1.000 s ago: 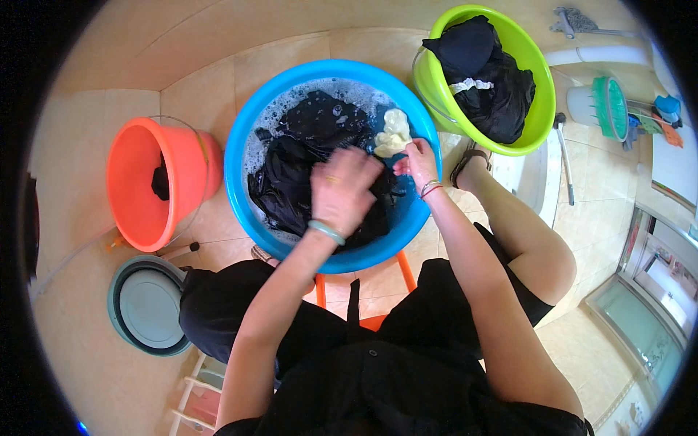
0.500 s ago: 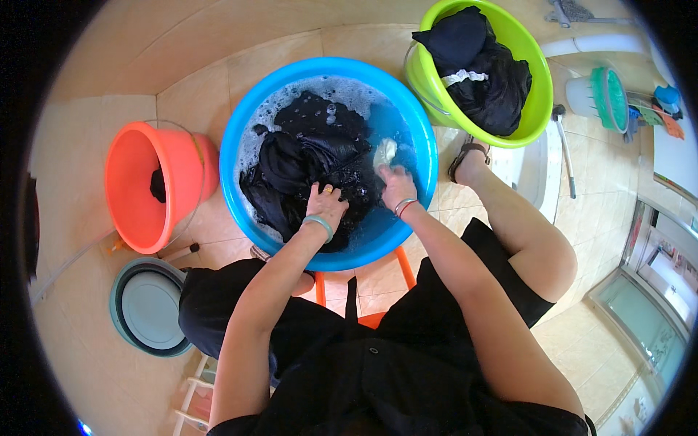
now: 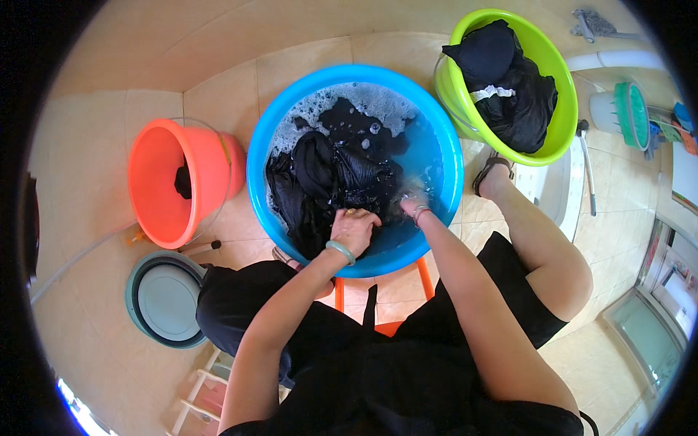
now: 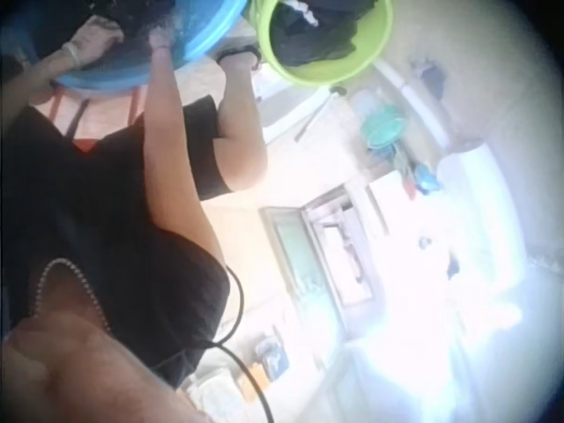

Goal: The person hand-washes dark-colored clothes in a blue basin filled with soapy water. They scrub and rinse each item individually, then transfer the washed clothes into a green bucket. The person also pours water from an orange bucket into the blue basin during the process.

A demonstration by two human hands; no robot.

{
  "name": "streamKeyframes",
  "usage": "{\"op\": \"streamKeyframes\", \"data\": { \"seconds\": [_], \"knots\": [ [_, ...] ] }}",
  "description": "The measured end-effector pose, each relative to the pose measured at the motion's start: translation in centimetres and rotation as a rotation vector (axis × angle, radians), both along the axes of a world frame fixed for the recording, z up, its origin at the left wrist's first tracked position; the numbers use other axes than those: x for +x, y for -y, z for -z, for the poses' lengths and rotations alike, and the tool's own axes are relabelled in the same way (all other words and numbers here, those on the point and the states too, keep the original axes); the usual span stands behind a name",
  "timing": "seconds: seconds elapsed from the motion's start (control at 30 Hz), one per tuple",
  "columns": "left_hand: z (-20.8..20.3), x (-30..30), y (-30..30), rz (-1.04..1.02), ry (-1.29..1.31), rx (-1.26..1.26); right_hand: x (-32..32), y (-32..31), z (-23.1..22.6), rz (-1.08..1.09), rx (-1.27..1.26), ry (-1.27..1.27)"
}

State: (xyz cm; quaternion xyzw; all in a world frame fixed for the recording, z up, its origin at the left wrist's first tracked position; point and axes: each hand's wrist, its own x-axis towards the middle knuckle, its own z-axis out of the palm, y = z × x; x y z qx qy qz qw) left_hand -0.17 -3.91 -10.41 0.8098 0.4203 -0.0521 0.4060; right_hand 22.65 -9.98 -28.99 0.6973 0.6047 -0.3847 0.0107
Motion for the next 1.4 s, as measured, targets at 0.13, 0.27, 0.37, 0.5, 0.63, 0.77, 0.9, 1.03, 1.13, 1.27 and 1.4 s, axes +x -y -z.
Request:
{"op": "streamKeyframes", "data": {
  "seconds": [0.13,0.27,0.37,0.5,0.63,0.77,0.9,1.03,1.13,1.27,1.4],
  "knots": [
    [2.5,0.1,1.7,-0.941,0.413,-1.049,-2.8,-5.7,-15.6,1.118,-0.519,-0.999],
    [1.2,4.1,-2.6,-1.276,0.684,-1.343,-2.0,-7.3,-23.1,0.974,-0.522,-1.333],
    [1.9,5.3,-4.6,-1.318,0.892,-1.106,-2.0,-8.0,-25.1,0.750,-0.534,-1.359],
    [3.0,2.9,-6.8,-1.203,0.821,-0.567,-0.3,-9.3,-22.7,0.745,-0.402,-1.087],
    [3.1,1.1,-8.0,-1.420,0.959,-0.897,-1.9,-10.7,-17.5,0.695,-0.080,-0.748],
    [5.8,0.2,-7.0,-1.502,0.827,-1.057,-6.4,-10.6,-14.3,0.146,0.228,-0.093],
    [7.5,1.5,-6.6,-1.475,0.773,-1.178,-5.7,-10.9,-10.8,0.102,0.119,0.131],
    [5.8,1.1,-6.5,-1.464,0.881,-1.297,-8.3,-11.1,-17.6,0.107,0.443,-0.146],
    [6.0,-0.3,-6.9,-1.315,1.048,-1.407,-10.6,-9.7,-24.0,0.058,0.434,-0.476],
    [1.0,-0.4,-8.3,-1.175,1.208,-1.554,-13.1,-9.6,-27.9,-0.087,0.464,-0.524],
    [-5.7,2.1,-7.8,-1.453,1.211,-1.272,-13.6,-11.0,-27.1,-0.144,0.776,-0.339]
  ]
}}
